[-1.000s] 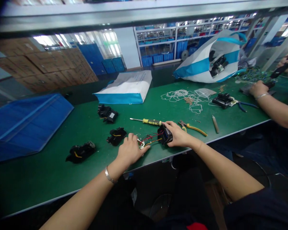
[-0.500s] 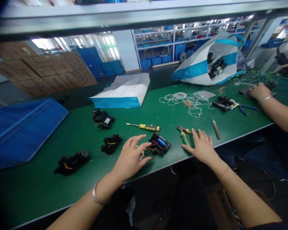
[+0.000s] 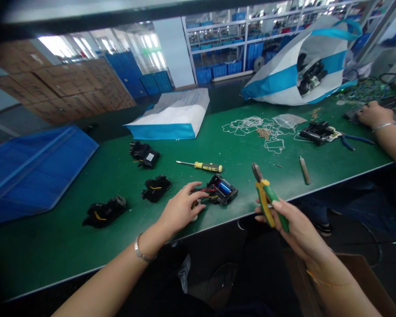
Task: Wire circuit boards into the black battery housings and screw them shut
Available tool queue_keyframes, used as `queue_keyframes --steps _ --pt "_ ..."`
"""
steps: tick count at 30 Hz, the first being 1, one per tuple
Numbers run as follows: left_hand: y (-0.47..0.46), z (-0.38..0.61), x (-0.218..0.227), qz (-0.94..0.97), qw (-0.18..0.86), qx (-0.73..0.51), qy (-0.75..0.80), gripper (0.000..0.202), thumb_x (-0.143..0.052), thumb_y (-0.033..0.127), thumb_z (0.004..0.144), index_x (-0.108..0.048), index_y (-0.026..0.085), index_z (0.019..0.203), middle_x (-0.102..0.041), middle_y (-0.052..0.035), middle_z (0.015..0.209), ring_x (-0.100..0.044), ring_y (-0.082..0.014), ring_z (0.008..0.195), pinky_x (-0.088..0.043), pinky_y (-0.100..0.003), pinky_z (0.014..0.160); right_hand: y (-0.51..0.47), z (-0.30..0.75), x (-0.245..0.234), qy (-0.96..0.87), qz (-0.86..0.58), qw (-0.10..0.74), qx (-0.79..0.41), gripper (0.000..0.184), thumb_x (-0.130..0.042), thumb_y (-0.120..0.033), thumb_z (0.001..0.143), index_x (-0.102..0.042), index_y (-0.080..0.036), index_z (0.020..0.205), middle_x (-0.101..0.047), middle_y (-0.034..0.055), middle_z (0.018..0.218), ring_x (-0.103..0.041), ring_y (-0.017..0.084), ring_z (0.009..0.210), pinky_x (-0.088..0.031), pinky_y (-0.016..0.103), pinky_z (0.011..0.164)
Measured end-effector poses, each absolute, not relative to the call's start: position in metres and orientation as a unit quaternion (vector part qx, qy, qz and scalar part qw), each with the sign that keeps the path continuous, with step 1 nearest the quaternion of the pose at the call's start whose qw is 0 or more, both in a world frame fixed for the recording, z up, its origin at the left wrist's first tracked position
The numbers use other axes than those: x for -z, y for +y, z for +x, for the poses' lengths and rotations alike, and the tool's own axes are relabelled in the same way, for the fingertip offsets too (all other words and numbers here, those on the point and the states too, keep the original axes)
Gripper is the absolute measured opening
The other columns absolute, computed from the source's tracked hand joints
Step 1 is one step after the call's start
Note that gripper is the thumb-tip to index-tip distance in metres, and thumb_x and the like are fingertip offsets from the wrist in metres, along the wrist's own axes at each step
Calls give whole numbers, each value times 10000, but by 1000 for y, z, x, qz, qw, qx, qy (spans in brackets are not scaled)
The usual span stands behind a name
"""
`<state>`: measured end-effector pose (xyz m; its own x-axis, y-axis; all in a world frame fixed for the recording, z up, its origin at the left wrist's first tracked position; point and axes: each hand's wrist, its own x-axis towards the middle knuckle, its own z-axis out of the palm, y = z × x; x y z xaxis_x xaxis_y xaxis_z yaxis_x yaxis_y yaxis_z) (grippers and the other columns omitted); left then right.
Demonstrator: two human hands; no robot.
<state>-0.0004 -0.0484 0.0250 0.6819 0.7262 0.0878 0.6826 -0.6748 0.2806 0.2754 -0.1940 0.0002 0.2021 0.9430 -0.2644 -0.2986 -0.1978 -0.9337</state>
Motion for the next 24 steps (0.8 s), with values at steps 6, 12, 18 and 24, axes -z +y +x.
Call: queue_keyframes --steps 6,12,18,24 --pt "-54 3 -32 912 75 -71 397 295 -552 357 846 -556 319 1138 -359 -9 1419 -469 -242 1171 -504 -396 895 -217 198 1 -220 -365 502 -752 491 -547 -146 756 -548 -205 1243 -581 94 1212 -573 276 1084 -423 500 990" --pt "-56 2 -34 907 60 -64 412 325 -534 379 851 -520 318 1171 -351 -37 1424 -481 -262 1160 -515 -409 866 -204 174 -6 -200 -368 472 -776 410 -508 -122 760 -603 -174 1156 -588 103 1223 -547 287 1138 -422 504 983" --pt "-52 -2 -35 911 70 -75 400 299 -488 347 877 -523 292 1168 -345 -45 1428 -482 -244 1172 -456 -416 968 -192 167 -16 -220 -395 444 -773 408 -509 -128 764 -592 -165 1162 -609 122 1205 -565 286 1128 -426 508 968" --pt "-56 5 -35 913 50 -72 398 294 -509 307 860 -534 311 1153 -315 -9 1459 -446 -261 1189 -480 -434 921 -184 171 -11 -186 -405 479 -756 267 -522 -168 793 -614 -138 1041 -650 137 1118 -608 294 1059 -453 525 938"
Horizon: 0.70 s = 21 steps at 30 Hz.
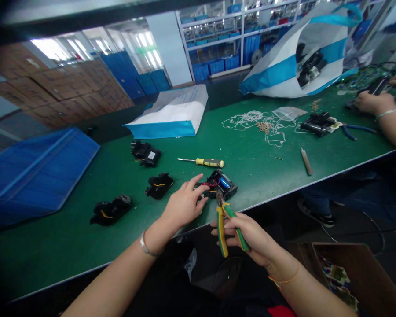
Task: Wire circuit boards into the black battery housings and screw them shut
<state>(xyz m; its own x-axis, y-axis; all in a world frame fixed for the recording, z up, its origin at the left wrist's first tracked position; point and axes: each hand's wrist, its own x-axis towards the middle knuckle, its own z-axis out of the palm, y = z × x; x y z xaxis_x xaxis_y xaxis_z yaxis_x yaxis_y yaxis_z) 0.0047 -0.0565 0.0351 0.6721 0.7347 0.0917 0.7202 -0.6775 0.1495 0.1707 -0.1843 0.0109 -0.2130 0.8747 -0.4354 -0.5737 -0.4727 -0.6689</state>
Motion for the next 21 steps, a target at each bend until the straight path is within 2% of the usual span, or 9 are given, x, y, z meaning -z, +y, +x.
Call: queue_keyframes --steps 8,13,18,21 --pt "-59 11 -33 897 -3 -72 437 237 -505 360 851 -561 260 1059 -298 -31 1476 -449 -324 1132 -522 -460 773 -184 193 -2 -139 -426 519 -728 273 -528 -149 783 -608 -167 1043 -642 117 1149 -606 271 1069 -466 510 946" --pt "-59 8 -33 899 52 -79 428 209 -451 359 891 -590 268 1016 -340 -7 1444 -481 -260 1133 -507 -434 863 -189 193 -6 -176 -438 509 -720 294 -519 -158 783 -618 -177 1059 -636 112 1163 -595 272 1082 -472 488 926" --pt "-57 6 -29 894 105 -107 423 194 -450 343 899 -609 277 988 -373 23 1418 -461 -226 1193 -460 -406 964 -198 181 -11 -234 -446 436 -746 359 -522 -152 765 -628 -184 1107 -641 93 1153 -578 255 1108 -440 442 961" --pt "-57 5 -27 890 137 -122 417 174 -459 331 896 -616 276 949 -400 36 1395 -463 -207 1201 -441 -385 992 -197 175 -14 -259 -455 420 -741 365 -512 -161 763 -632 -182 1107 -643 85 1144 -565 250 1122 -439 420 957"
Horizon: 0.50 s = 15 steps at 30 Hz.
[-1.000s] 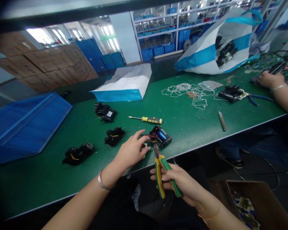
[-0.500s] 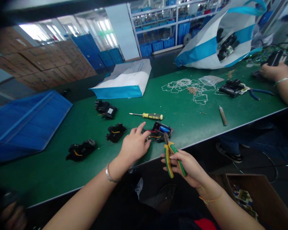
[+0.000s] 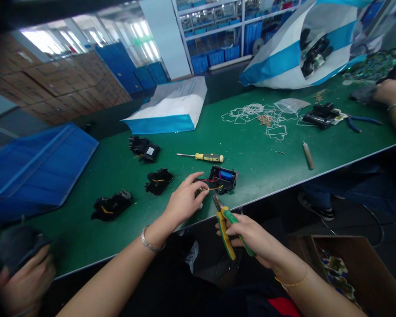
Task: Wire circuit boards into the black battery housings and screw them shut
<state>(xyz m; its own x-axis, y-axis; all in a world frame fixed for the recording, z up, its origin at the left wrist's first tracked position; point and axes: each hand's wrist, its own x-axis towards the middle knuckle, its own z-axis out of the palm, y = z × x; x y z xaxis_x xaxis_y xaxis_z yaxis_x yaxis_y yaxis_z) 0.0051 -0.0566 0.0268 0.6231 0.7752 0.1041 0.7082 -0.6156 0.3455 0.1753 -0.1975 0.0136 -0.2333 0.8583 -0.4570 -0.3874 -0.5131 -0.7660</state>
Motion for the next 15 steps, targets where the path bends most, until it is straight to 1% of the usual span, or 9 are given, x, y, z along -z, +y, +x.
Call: queue_keyframes --steps 5,8,15 --pt "-56 4 -25 880 174 -142 418 140 -497 313 875 -622 253 900 -427 34 1377 -468 -198 1204 -419 -359 1018 -191 172 -14 -287 -492 400 -718 363 -507 -175 760 -627 -178 1103 -656 71 1073 -591 228 1051 -452 383 918" --pt "-55 4 -24 878 189 -150 413 130 -511 307 867 -628 252 882 -432 38 1378 -470 -195 1209 -419 -354 1016 -188 171 -15 -302 -497 389 -715 360 -502 -179 760 -619 -181 1101 -650 64 1066 -594 217 1016 -455 374 898" --pt "-53 2 -22 874 212 -159 408 133 -531 303 857 -650 243 850 -439 42 1382 -474 -199 1214 -404 -347 1032 -182 165 -14 -309 -514 387 -700 295 -505 -182 752 -621 -188 1023 -652 43 972 -590 213 1012 -454 357 883"
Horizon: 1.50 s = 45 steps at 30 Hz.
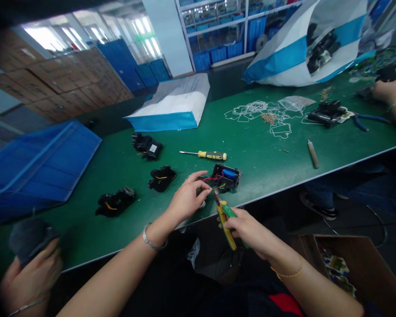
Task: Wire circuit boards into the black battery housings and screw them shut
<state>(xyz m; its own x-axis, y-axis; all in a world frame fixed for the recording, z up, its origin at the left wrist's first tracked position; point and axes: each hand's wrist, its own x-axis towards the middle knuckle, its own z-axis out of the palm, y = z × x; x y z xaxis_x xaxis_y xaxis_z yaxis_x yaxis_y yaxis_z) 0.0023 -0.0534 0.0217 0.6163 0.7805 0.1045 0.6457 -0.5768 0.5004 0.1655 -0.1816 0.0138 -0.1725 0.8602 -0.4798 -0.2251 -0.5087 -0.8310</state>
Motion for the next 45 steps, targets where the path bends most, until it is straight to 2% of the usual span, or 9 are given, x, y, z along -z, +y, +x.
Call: queue_keyframes --steps 10,17,22,29,34,39,42,45 --pt "-52 1 -22 874 228 -166 397 144 -537 297 856 -668 236 853 -445 31 1380 -480 -196 1208 -391 -343 1050 -179 160 -11 -307 -548 387 -675 310 -522 -226 732 -613 -156 1020 -638 81 1011 -600 224 962 -495 364 818" --pt "-52 1 -21 873 228 -164 399 146 -538 288 854 -674 235 862 -450 33 1378 -484 -196 1200 -392 -350 1050 -180 159 -8 -325 -553 384 -664 198 -516 -217 748 -598 -155 917 -628 59 947 -600 180 868 -499 307 761" --pt "-52 1 -20 873 231 -171 395 140 -544 282 850 -676 237 852 -459 31 1367 -499 -191 1181 -401 -346 1039 -181 159 -2 -337 -562 388 -649 173 -518 -252 791 -590 -159 917 -630 45 904 -592 147 774 -492 282 711" --pt "-52 1 -22 872 242 -176 386 138 -550 266 844 -682 227 837 -461 13 1369 -488 -190 1204 -384 -335 1057 -181 154 10 -316 -557 398 -656 336 -558 -321 822 -502 -199 1130 -620 37 916 -642 183 832 -518 323 738" --pt "-52 0 -21 870 250 -173 388 131 -559 271 839 -684 233 825 -469 16 1361 -502 -203 1189 -401 -351 1041 -182 151 18 -394 -582 390 -595 367 -506 -398 862 -494 -181 1158 -593 28 872 -608 156 694 -506 280 593" --pt "-53 1 -20 872 251 -166 386 130 -566 254 832 -689 216 811 -463 10 1366 -496 -213 1190 -401 -360 1044 -185 147 18 -437 -611 400 -525 549 -457 -462 894 -353 -252 1390 -613 16 846 -541 142 620 -462 258 524" --pt "-54 1 -21 869 263 -162 386 130 -567 252 828 -693 222 812 -466 17 1362 -495 -212 1189 -407 -360 1040 -187 144 18 -445 -622 401 -504 565 -447 -479 896 -355 -256 1407 -617 23 828 -537 149 611 -447 255 513" --pt "-53 -1 -22 868 274 -166 380 130 -566 241 827 -695 225 818 -471 16 1355 -484 -203 1205 -397 -352 1050 -188 142 17 -464 -630 405 -473 560 -446 -479 896 -385 -245 1401 -622 40 863 -572 169 668 -469 272 577"
